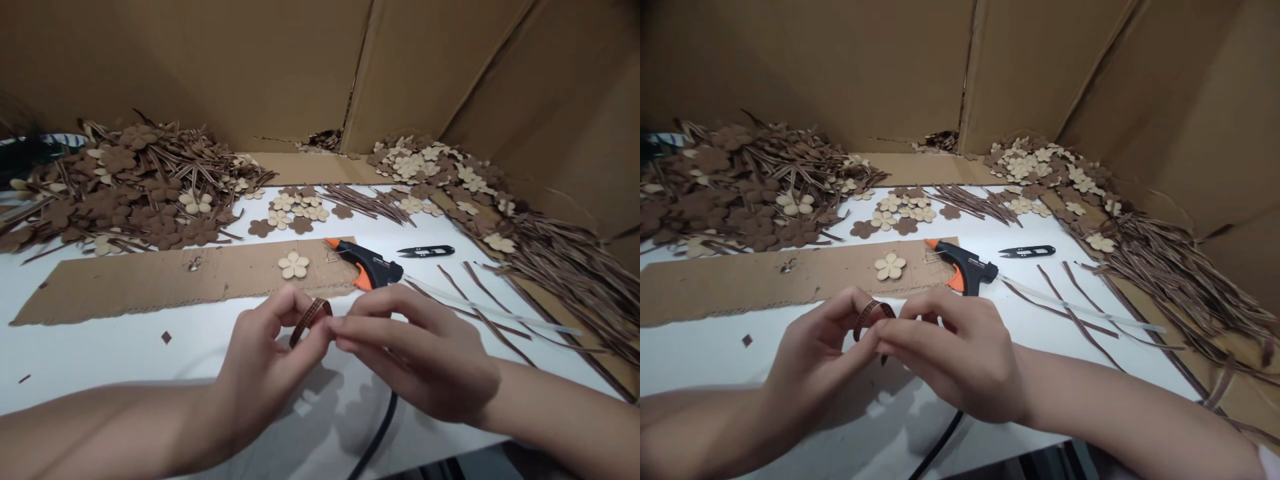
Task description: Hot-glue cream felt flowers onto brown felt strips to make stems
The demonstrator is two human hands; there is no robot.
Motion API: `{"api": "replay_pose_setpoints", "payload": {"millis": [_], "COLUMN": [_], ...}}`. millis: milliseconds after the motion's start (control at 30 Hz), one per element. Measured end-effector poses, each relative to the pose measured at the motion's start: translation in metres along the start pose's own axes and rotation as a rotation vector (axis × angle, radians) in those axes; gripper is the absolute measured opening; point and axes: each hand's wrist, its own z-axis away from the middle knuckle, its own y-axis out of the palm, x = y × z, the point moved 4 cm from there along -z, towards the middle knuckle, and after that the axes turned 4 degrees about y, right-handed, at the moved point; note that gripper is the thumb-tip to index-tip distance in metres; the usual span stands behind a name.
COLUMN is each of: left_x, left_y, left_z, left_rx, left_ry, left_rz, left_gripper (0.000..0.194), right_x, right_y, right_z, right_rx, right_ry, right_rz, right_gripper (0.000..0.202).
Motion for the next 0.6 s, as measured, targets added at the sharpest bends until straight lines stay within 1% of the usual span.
{"api": "replay_pose_setpoints", "payload": {"millis": [233, 367, 600], "left_x": [-0.0024, -0.0044, -0.0046], "left_y": [-0.0015, -0.002, -0.0019], "left_z": [0.0019, 0.0024, 0.0021], "left_rx": [-0.022, -0.043, -0.063], "left_ry": [0.043, 0.071, 0.076], "left_rz": [-0.133, -0.156, -0.151], "left_gripper": [0.015, 0.016, 0.017], "right_x": [0.0011, 0.0015, 0.0003], "right_y": [0.0053, 0.0065, 0.0105], "right_z": [0.0051, 0.0072, 0.0096], "right_rx": [-0.018, -0.013, -0.004], "right_ry": [0.011, 0.02, 0.043], "right_rz": [0.008, 0.004, -0.02], "right_gripper": [0.009, 0.01, 0.013]}}
